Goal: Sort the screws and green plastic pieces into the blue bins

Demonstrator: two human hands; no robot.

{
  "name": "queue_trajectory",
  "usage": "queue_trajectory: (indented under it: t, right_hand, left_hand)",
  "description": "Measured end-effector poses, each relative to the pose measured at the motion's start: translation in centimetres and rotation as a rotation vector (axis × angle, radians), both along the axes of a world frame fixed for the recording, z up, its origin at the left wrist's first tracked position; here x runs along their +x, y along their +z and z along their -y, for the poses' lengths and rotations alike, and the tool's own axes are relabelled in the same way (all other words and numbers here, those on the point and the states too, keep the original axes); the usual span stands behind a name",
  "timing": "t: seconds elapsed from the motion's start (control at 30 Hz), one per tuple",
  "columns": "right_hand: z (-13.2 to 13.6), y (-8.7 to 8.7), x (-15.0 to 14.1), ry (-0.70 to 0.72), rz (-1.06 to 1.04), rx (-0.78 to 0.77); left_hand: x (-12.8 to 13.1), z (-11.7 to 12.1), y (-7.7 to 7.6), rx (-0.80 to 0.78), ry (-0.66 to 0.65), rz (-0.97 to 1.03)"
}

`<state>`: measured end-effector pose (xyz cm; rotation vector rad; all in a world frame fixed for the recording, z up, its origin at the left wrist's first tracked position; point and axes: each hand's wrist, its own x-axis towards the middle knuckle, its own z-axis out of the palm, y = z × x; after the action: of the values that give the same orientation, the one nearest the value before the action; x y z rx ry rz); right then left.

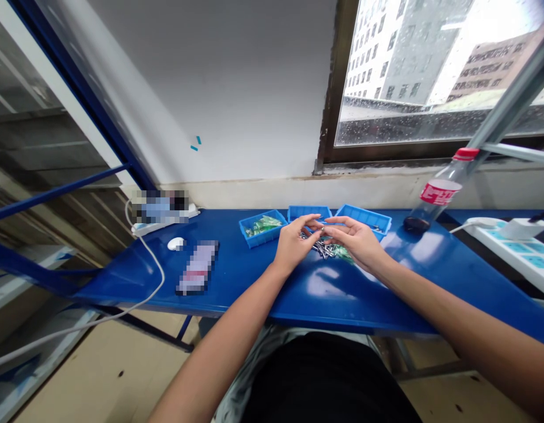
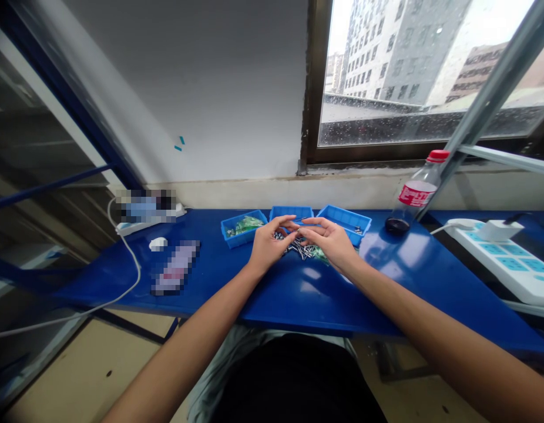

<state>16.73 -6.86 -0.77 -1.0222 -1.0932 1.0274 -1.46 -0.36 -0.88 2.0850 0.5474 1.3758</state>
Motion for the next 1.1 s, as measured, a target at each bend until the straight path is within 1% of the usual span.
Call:
queue_trajectory:
  t: [0.13, 0.3, 0.37, 0.47, 0.6, 0.7, 0.9, 1.1]
  right_hand:
    - [-0.2, -0.5, 0.3, -0.048, 0.078, 0.044]
    - [-0.7, -1.1, 0.6, -0.108, 0.145, 0.186]
    - [-0.7, -1.2, 0.6, -0.119, 0.180, 0.221]
    - [-0.5, -1.1, 0.6, -0.115, 0.222, 0.208]
    - [-0.1, -0.9, 0.5, -0.116, 0.214, 0.158]
    - [0.0, -0.8, 0.4, -0.127, 0.229, 0.158]
    - [0.0, -0.8, 0.4, -0.160, 0.213, 0.158]
    - [-0.2, -0.8, 0.6, -0.191, 0.186, 0.158]
  left_hand:
    - [0.1, -0.1, -0.1, -0.022, -0.037, -0.038]
    - [0.2, -0.3, -0.1, -0.125, -0.017, -0.031]
    - [0.3, -0.3, -0.2, -0.165, -0.018, -0.036]
    - [0.3, -0.2, -0.4, -0.218, -0.045, -0.047]
    - [0.1, 0.0, -0.3, -0.314, -0.075, 0.006]
    - [0.1, 0.0, -0.2, -0.352, -0.085, 0.035]
    - [0.2, -0.2, -0.2, -0.361, -0.057, 0.033]
    - [0.0, -0.1, 0.0, -0.307, -0.037, -0.027]
